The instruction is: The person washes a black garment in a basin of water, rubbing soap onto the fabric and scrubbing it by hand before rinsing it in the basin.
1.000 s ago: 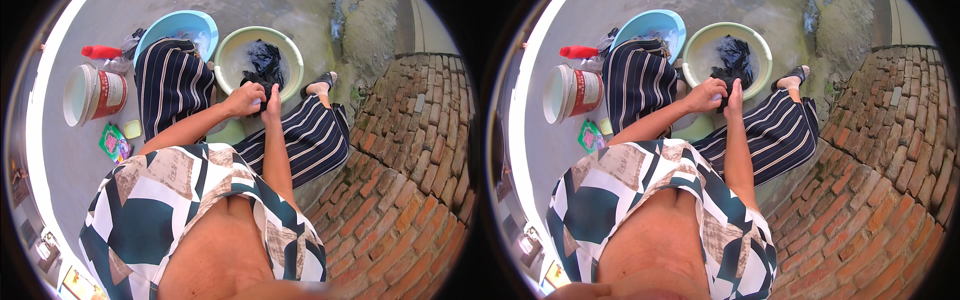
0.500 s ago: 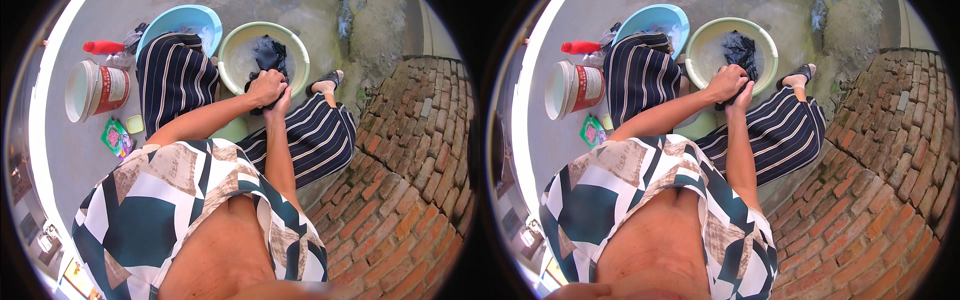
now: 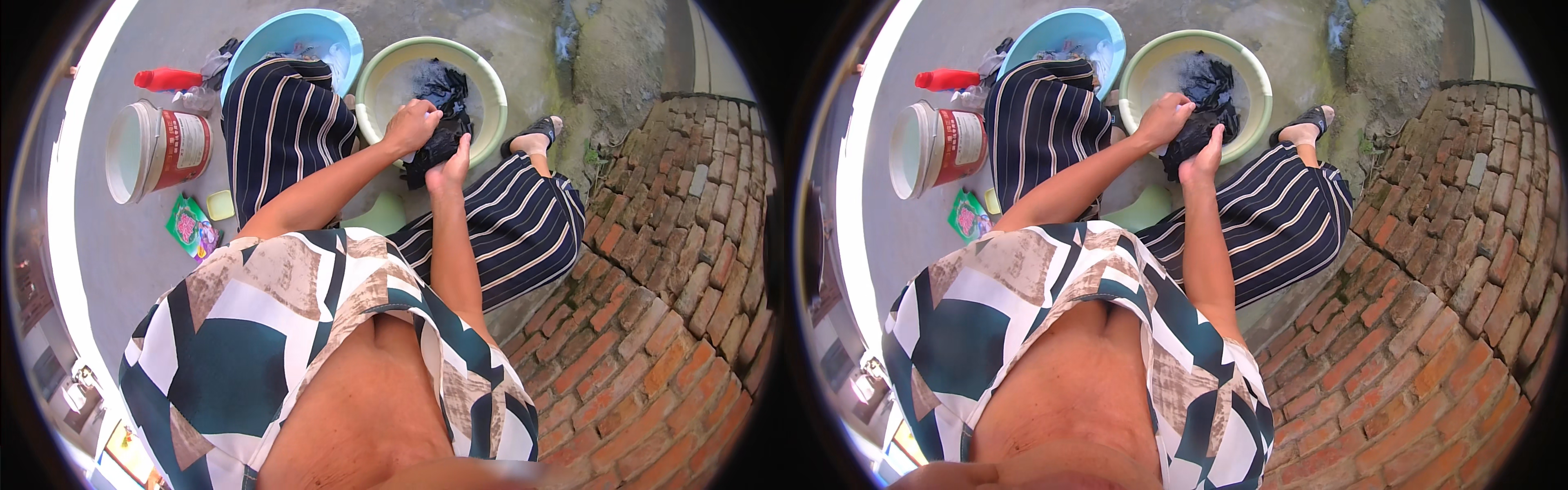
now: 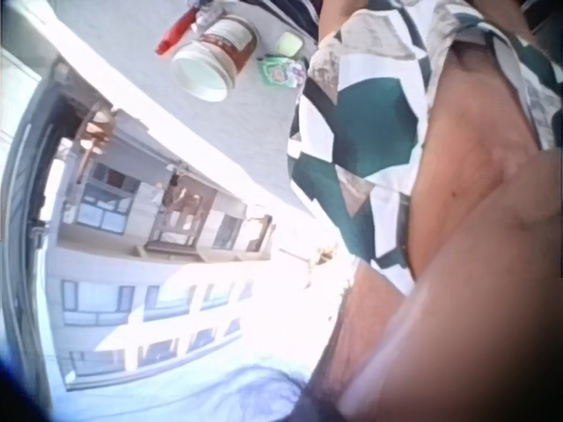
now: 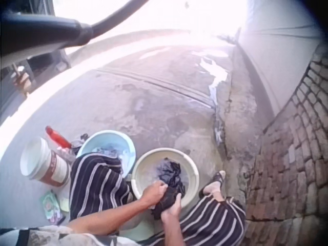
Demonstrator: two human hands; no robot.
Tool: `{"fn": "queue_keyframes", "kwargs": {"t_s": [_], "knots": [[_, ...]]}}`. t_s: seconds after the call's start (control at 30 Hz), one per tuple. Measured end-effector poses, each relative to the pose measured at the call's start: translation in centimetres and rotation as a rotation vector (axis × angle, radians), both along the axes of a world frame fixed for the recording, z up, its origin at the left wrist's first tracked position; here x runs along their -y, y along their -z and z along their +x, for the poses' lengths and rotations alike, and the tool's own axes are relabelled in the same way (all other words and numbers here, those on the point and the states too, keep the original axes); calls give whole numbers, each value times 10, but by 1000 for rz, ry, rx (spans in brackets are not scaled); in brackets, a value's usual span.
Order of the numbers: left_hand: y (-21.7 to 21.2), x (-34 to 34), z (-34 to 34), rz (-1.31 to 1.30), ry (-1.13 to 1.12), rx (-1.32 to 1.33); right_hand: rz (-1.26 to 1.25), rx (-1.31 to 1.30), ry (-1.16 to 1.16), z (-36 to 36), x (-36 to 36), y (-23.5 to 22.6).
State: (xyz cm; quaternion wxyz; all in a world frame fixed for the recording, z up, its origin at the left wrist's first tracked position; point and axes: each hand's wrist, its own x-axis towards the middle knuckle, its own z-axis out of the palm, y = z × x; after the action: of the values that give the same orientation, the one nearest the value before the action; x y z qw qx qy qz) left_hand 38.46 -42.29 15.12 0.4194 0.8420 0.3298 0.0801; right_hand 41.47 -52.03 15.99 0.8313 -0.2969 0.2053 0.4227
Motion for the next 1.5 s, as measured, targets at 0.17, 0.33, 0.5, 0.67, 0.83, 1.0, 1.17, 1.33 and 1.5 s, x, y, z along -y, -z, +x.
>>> {"fn": "queue_keyframes", "kwargs": {"t_s": [0.17, 0.33, 0.5, 0.67, 0.83, 1.0, 1.17, 1.33, 1.5], "knots": [[-62, 38, 14, 292, 250, 245, 561, 297, 109, -10, -9, 6], [-34, 19, 16, 157, 167, -164, -87, 84, -26, -24, 4, 2], [28, -3, -1, -79, 64, -215, -106, 50, -64, -16, 12, -15], [67, -21, -32, -497, -381, -30, 90, 95, -28, -14, -2, -20], [-21, -20, -17, -130, -304, 220, 197, 139, -3, 2, 4, 9], [-71, 19, 3, 266, 132, 469, -27, 365, -79, -22, -7, -18], [-34, 11, 6, 168, -36, -27, -91, 346, -51, -22, 9, -7], [3, -12, -17, 44, -111, -79, 44, 238, -30, -11, 8, -21], [-50, -20, -20, 162, -180, 274, 24, 329, 19, -4, -3, -11]]}}
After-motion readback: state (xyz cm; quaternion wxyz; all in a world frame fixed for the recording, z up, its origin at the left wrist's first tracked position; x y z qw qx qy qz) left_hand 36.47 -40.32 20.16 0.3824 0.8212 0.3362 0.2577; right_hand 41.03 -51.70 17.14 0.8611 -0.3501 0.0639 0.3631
